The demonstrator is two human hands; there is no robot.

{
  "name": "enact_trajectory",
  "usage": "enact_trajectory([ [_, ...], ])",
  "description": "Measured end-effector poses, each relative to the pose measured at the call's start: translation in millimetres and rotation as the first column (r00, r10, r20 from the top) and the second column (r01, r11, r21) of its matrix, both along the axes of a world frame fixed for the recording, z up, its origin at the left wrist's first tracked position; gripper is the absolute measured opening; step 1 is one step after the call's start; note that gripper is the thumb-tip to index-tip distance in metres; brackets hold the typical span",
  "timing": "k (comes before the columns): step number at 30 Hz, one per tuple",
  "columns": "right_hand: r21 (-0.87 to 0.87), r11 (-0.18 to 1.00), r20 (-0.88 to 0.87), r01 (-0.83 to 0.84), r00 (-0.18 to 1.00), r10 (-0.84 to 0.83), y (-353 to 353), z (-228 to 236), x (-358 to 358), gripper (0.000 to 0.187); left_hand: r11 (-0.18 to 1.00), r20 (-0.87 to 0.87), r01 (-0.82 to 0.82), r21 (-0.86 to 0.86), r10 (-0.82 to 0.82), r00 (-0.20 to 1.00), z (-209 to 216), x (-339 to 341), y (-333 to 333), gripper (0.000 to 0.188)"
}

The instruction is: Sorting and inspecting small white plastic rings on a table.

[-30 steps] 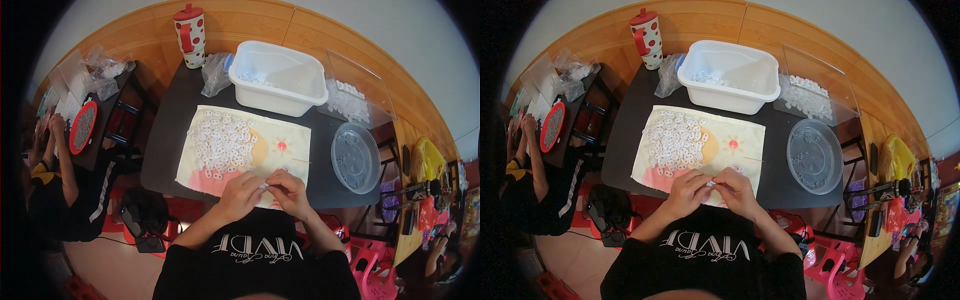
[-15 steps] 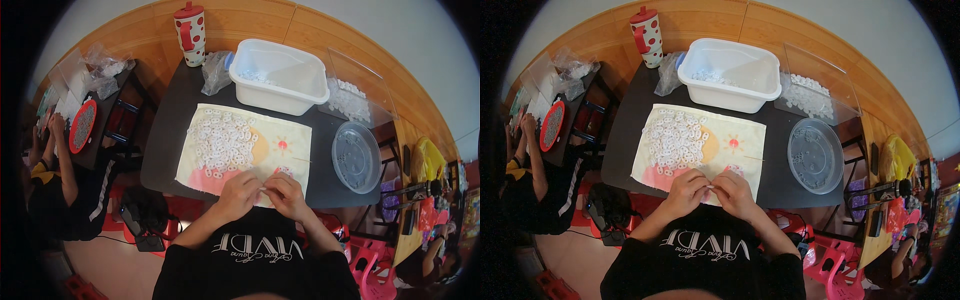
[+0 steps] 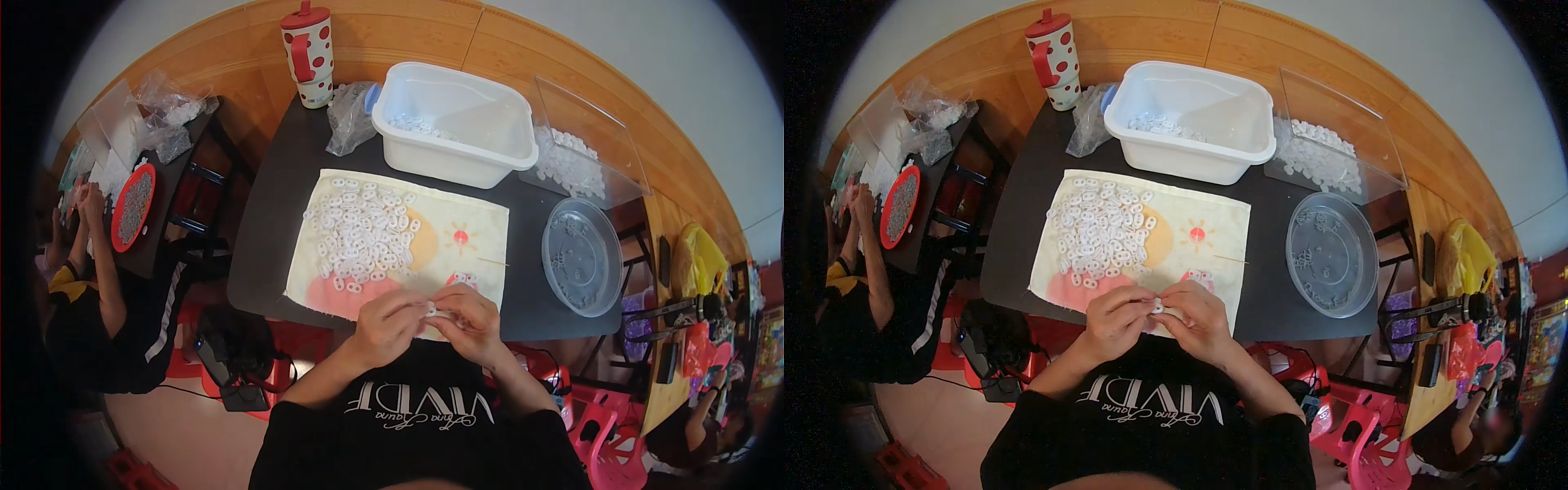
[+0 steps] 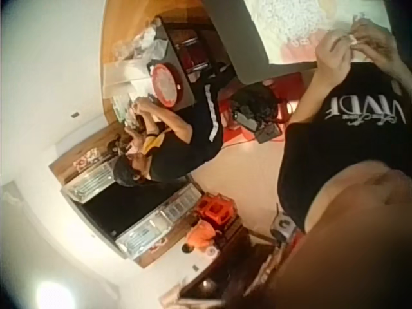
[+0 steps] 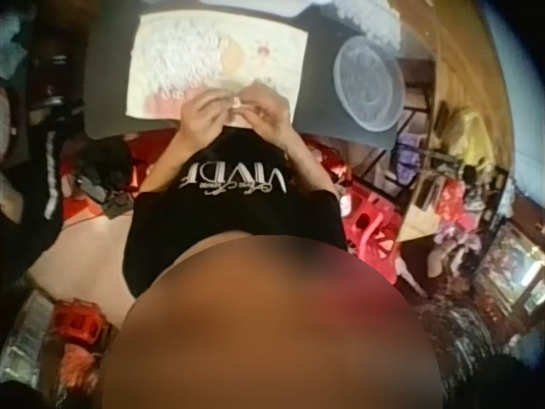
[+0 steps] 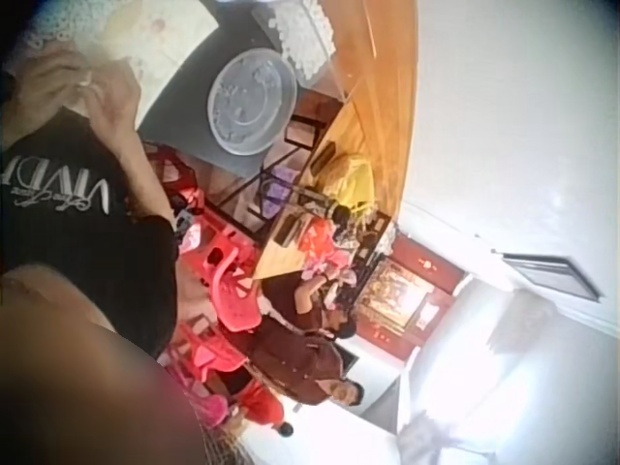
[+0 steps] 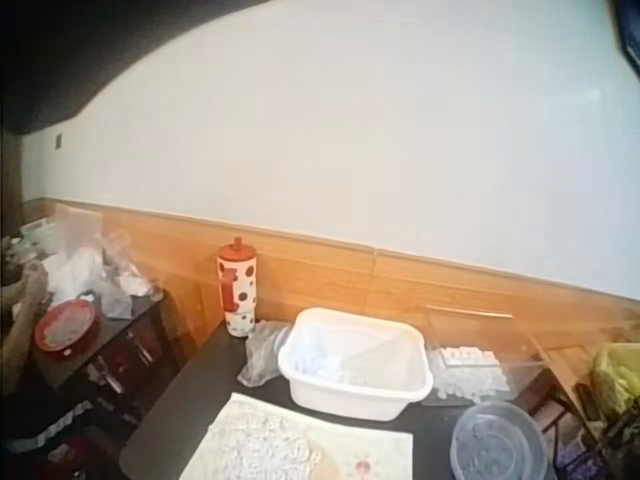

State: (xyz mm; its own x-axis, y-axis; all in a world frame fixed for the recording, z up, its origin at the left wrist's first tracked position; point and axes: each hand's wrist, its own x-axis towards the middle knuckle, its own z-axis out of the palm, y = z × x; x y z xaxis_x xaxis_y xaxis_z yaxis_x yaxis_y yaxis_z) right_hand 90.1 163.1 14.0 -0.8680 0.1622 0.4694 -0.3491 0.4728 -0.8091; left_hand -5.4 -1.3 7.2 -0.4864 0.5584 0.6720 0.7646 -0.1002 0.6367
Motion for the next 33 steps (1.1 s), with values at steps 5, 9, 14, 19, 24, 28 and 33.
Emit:
enact_trajectory([
  [5,0.041,0.999,-0.044,-0.008,0.999,0.01,0,7,1,0.027,0.999,-0.027,-0.019,0.036,0.02,0.999,1,0,-2,0.023],
  [9,0.008,1.0,-0.012,-0.016,1.0,0.016,-2,10,1,0.026,0.999,-0.097,-0.029,0.039,0.033,0.995,4,0,-3,0.026],
  [14,0.065,0.998,-0.141,0.0,0.99,0.01,-4,6,-1,0.023,0.999,-0.142,0.002,0.041,0.003,0.99,6,1,-4,0.028],
  [19,0.082,0.996,-0.075,-0.016,0.997,0.022,-2,5,2,0.021,0.997,-0.09,0.06,0.038,-0.057,0.994,6,-2,-6,0.031],
  [24,0.202,0.979,-0.019,-0.009,1.0,0.013,-3,-1,-3,0.018,0.978,0.057,0.051,-0.203,-0.04,0.998,-2,-3,-10,0.024],
  [28,0.281,0.96,-0.008,-0.009,1.0,0.011,-3,-4,-5,0.017,0.973,-0.02,0.007,-0.232,-0.011,1.0,-6,-2,-8,0.027],
  [33,0.27,0.962,0.006,-0.037,0.999,0.037,-3,-6,-4,0.021,0.959,-0.045,-0.014,-0.283,0.001,0.999,-5,-2,-8,0.025],
])
